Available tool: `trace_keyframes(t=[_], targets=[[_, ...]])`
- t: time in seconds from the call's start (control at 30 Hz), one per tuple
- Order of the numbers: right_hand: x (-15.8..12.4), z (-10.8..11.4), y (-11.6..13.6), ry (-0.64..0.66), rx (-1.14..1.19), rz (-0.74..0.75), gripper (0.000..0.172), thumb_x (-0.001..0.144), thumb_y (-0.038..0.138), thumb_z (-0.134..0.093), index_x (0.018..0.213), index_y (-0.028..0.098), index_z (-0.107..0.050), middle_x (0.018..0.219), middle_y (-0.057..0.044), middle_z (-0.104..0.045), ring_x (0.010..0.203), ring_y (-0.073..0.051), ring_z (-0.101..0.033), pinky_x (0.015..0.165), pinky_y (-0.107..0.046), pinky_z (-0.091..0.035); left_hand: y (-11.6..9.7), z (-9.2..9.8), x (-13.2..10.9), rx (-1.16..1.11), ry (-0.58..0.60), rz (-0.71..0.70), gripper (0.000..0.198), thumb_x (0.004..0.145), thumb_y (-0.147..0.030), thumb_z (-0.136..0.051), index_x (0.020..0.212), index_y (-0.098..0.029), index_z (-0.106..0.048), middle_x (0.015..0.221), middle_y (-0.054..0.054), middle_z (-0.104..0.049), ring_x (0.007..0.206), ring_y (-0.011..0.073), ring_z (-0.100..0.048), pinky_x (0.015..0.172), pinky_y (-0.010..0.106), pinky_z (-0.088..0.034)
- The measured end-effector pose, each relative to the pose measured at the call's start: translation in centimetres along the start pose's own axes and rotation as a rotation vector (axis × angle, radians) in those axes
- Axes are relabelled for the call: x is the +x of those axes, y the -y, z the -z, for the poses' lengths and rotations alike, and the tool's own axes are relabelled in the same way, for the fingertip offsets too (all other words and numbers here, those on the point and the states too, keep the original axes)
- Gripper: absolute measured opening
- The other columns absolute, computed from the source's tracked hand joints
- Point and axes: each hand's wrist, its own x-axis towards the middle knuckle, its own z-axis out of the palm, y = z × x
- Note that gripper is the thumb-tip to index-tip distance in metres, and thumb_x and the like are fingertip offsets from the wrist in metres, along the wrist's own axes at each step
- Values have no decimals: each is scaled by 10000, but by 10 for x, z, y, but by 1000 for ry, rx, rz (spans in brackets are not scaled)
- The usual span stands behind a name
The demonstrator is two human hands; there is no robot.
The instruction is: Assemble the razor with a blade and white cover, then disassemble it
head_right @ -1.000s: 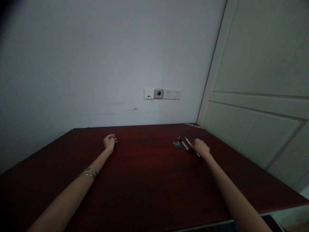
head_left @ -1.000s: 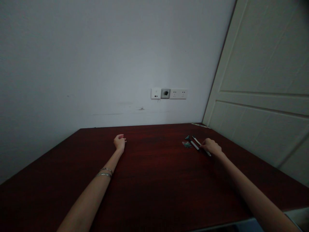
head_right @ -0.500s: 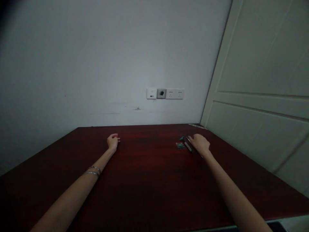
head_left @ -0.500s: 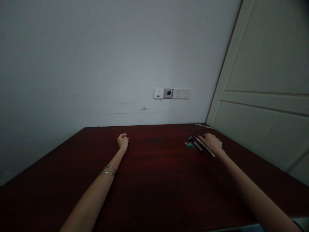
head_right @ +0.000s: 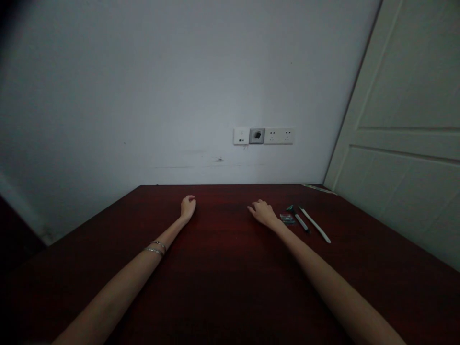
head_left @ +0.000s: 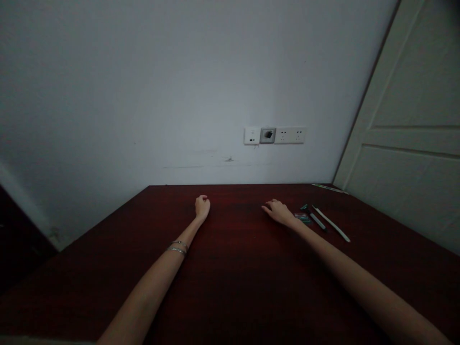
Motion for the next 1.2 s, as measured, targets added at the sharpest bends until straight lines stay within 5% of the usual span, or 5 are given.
trace_keyframes(t=[0.47,0.6,1.2], targets=[[-12,-23,1,-107,-13,-14,378,906,296,-310,1102,140,-592,1139,-136,-551,1045,-227,-515,921,-355,-322,-18,-9,-18,370,299,-331,404,783,-132,-466,1172,-26,-489,1344,231,-397,1274,271,-352,1051,377,-263],[-12,-22,0,-88,-15,-10,383,898,271,-315,1134,130,-582,1151,-135,-554,1034,-223,-532,893,-316,-352,-14,-12,-18,513,379,-431,382,822,-137,-395,1177,-61,-515,1297,194,-474,1253,247,-394,1044,368,-283],[-12,-24,-3,-95,-13,-3,385,874,243,-349,1162,133,-579,1170,-131,-561,1055,-217,-533,917,-290,-356,-7,-14,-15,522,385,-466,396,823,-147,-376,1178,-72,-535,1293,171,-489,1254,233,-396,1045,353,-283]])
